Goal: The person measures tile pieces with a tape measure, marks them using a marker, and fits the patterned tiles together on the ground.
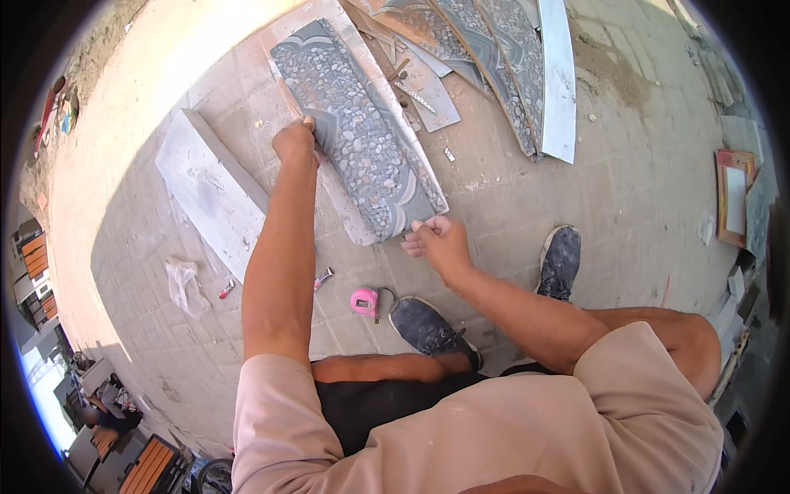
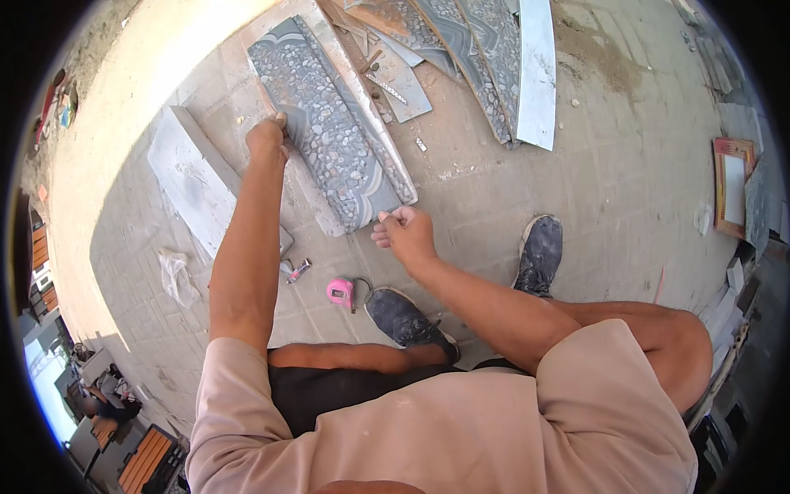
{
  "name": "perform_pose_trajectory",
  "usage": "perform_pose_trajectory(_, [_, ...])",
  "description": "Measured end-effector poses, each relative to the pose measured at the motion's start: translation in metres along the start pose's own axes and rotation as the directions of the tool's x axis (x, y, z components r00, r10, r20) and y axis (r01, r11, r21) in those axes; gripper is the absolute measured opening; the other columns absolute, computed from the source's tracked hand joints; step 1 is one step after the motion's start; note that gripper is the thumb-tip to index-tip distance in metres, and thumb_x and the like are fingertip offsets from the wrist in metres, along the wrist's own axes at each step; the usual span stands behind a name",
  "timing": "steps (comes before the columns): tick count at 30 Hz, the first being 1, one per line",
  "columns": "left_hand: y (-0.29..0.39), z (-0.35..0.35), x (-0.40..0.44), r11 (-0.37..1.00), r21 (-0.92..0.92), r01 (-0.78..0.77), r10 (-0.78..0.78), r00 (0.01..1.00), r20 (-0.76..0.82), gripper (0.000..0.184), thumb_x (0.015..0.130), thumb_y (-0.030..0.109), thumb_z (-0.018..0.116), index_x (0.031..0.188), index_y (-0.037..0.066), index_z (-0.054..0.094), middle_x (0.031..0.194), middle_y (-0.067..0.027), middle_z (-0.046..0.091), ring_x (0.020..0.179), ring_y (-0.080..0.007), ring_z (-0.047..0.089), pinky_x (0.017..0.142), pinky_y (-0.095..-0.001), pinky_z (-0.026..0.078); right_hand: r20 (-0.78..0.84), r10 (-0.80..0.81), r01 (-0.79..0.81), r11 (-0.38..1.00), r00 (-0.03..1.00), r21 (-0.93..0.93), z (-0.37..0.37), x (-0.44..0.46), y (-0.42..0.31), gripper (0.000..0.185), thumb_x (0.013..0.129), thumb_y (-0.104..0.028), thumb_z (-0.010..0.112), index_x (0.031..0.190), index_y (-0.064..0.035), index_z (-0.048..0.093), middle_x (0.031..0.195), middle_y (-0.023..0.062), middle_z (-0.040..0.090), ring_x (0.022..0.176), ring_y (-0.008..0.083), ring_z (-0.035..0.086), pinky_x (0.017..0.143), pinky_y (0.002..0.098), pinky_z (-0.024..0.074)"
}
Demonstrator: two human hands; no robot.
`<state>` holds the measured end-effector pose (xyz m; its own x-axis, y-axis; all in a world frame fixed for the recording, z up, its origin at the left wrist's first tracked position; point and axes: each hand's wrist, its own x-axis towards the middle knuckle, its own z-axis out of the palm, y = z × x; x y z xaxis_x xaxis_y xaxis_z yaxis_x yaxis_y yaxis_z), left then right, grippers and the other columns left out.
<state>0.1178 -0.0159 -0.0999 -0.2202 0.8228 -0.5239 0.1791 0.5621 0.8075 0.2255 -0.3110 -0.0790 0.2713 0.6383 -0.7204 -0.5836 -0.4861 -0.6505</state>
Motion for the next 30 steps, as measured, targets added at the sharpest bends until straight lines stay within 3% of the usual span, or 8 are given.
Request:
perform_pose_trajectory(14, [-0.001,-0.002,0.0,0.995,0.088,-0.055,0.052,0.998,0.034,0.022,0.085,0.008,0.066,0.102,-0.006,0.068,0.093,-0.0145,0.068,0.079,-0.0216,0.061,0.067,-0.0355,0.046,-0.011,-0.062,0.063,0.998,0.998,0.017,-0.001,0.004,0.01,0.017,0.092,-0.01,0.058,0.085,0.0047,0.058,0.077,0.0124,0.066,0.066,0.0186,0.068,0.055,0.0274,0.055])
perform_pose_trajectory(19, [0.006,0.0,-0.016,0.994,-0.026,-0.103,0.102,0.994,-0.047,0.027,0.078,0.003,0.071,0.098,-0.014,0.063,0.094,-0.0178,0.066,0.081,-0.0233,0.061,0.071,-0.0359,0.047,0.003,-0.051,0.051,0.998,0.999,0.034,-0.002,0.003,0.009,0.016,0.092,-0.01,0.058,0.084,0.0037,0.058,0.078,0.0132,0.066,0.067,0.0189,0.068,0.056,0.0273,0.0555])
perform_pose_trajectory(22, [0.005,0.005,-0.029,0.999,-0.033,-0.028,0.027,0.999,-0.024,0.027,0.075,0.001,0.074,0.093,-0.015,0.062,0.094,-0.0165,0.064,0.081,-0.0229,0.061,0.071,-0.0355,0.047,0.005,-0.019,0.019,0.999,1.0,0.033,-0.008,0.003,0.014,0.016,0.093,-0.012,0.059,0.088,0.0036,0.056,0.084,0.0163,0.066,0.073,0.0225,0.069,0.063,0.0298,0.0572])
perform_pose_trajectory(25, [0.003,0.003,-0.01,0.997,-0.044,-0.068,0.067,0.997,-0.027,0.028,0.074,-0.001,0.075,0.094,-0.015,0.06,0.094,-0.0161,0.064,0.082,-0.0243,0.061,0.071,-0.0344,0.048,0.023,-0.029,0.028,0.998,0.999,0.05,-0.004,0.007,0.014,0.015,0.093,-0.011,0.058,0.089,0.0037,0.056,0.086,0.0166,0.066,0.075,0.0231,0.069,0.065,0.0306,0.0577])
perform_pose_trajectory(30, [-0.007,0.002,-0.001,0.983,-0.17,-0.069,0.077,0.996,0.043,0.037,0.076,0.001,0.075,0.106,-0.014,0.06,0.104,-0.0189,0.064,0.088,-0.0261,0.063,0.076,-0.0328,0.048,0.009,-0.039,0.038,0.995,0.999,0.093,-0.004,0.005,0.013,0.013,0.092,-0.007,0.058,0.086,0.0043,0.056,0.083,0.0165,0.067,0.072,0.0219,0.069,0.061,0.0289,0.0573])
